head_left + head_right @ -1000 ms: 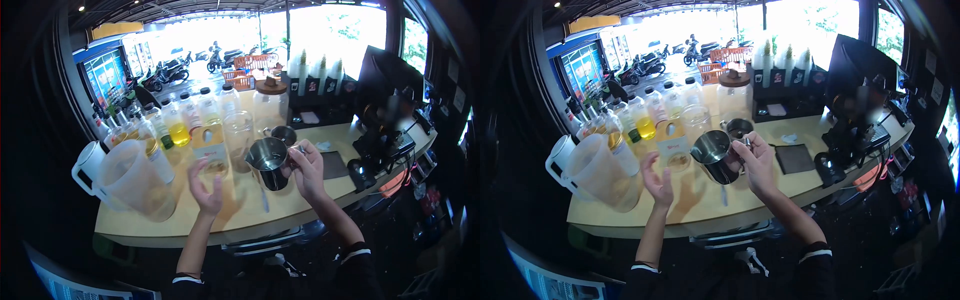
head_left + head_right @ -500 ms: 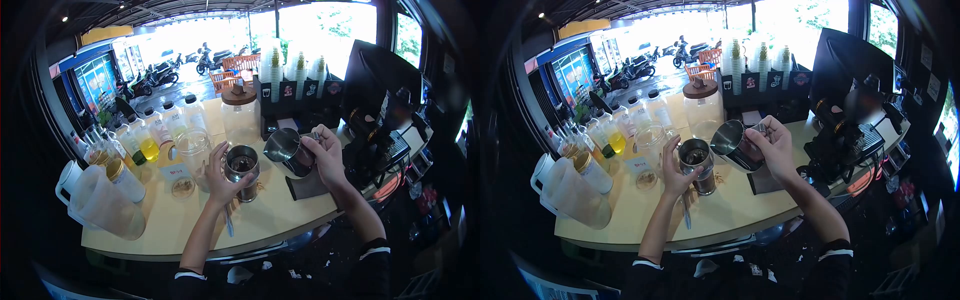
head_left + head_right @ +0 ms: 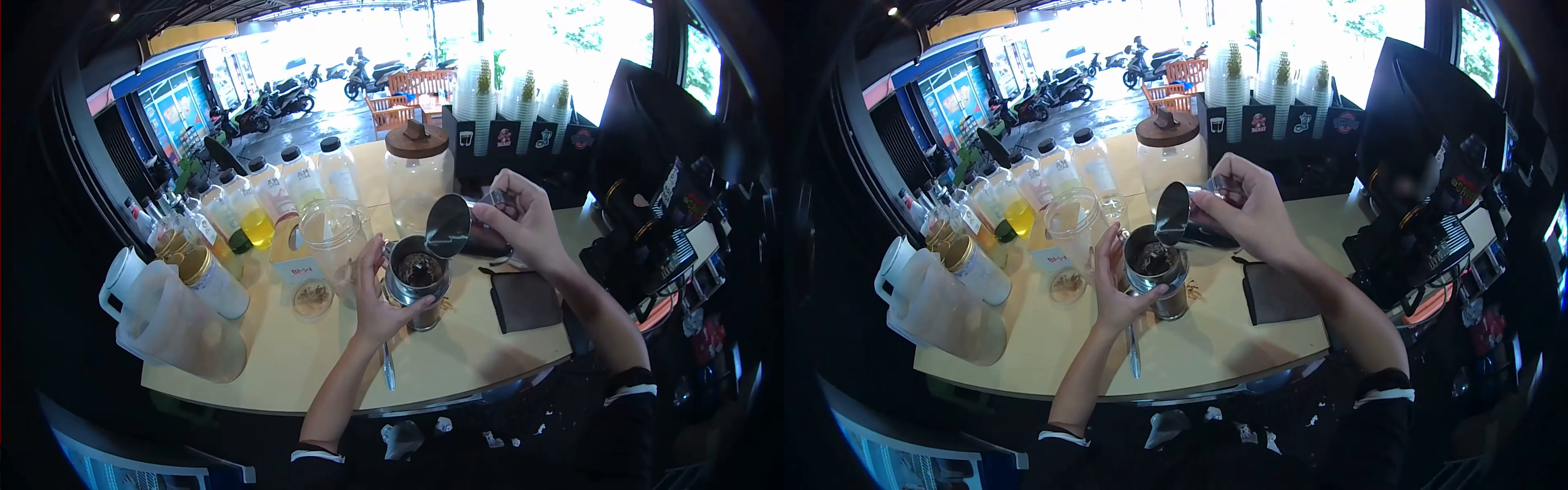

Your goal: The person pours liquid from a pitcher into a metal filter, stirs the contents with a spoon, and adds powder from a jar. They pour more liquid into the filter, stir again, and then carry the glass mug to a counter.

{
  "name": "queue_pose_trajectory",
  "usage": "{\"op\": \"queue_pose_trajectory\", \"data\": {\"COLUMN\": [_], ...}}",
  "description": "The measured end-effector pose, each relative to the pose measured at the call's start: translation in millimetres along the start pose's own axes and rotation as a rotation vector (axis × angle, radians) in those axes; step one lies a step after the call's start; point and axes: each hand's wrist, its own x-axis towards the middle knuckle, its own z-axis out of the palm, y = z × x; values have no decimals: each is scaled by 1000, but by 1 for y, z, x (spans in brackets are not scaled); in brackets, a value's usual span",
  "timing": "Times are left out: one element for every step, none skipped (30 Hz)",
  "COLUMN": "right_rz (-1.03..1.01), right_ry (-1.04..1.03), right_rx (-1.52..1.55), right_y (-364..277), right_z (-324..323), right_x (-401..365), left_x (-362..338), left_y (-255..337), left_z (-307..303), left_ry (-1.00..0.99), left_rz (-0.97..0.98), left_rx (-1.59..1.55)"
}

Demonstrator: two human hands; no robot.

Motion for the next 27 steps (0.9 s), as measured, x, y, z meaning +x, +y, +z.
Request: {"op": "queue_pose_trajectory", "data": {"right_rz": [7,13,23,29,29,25,25,32,23,12,15,26,36,36,39,42,42,45,47,46,41,37,38,25,12,12,18], "right_ry": [-13,-13,-24,-36,-41,-56,-68,-67,-79,-91,-90,-101,-112,-112,-109,-106,-106,-102,-98,-98,-99,-100,-99,-90,-82,-82,-75], "right_rx": [1,2,-5,-12,-12,-79,-147,-149,-145,-139,-138,-134,-131,-130,-145,-161,-161,-180,-198,-199,-190,-182,-183,-221,-258,-259,-233], "right_y": [-2,-4,-6,-7,-7,-7,-7,-8,-8,-7,-6,-4,-3,-4,-6,-7,-6,-5,-4,-4,-5,-5,-6,-7,-9,-11,-13], "right_z": [2,3,5,6,7,6,5,5,6,6,6,5,5,6,8,9,9,9,9,9,8,8,7,6,6,6,6], "right_x": [2,3,5,8,11,13,14,15,17,18,19,20,21,21,21,21,22,22,23,23,23,22,22,22,22,21,20], "left_x": [-1,-2,-3,-4,-3,-2,-2,-3,-4,-4,-4,-3,-3,-3,-3,-4,-4,-4,-4,-4,-4,-4,-5,-4,-4,-4,-3], "left_y": [0,-1,-2,-3,-5,-5,-4,-3,-2,-2,-2,-2,-2,-2,-2,-3,-3,-3,-2,-2,-2,-2,-2,-2,-1,0,-1], "left_z": [2,4,5,5,5,5,5,5,5,4,4,4,4,5,5,5,5,5,4,4,4,4,4,4,4,4,3], "left_ry": [-2,-1,0,-11,-21,-17,-18,-22,-25,-22,-18,-18,-17,-15,-15,-16,-16,-16,-17,-19,-19,-17,-14,-15,-15,-16,-15], "left_rz": [-54,-108,-111,-124,-134,-135,-145,-159,-166,-159,-149,-149,-158,-168,-169,-167,-166,-165,-169,-172,-172,-170,-168,-168,-164,-159,-158], "left_rx": [-82,-164,-163,-171,-179,-181,-196,-213,-216,-187,-156,-156,-177,-198,-198,-188,-178,-178,-168,-158,-159,-153,-148,-149,-148,-147,-148]}}
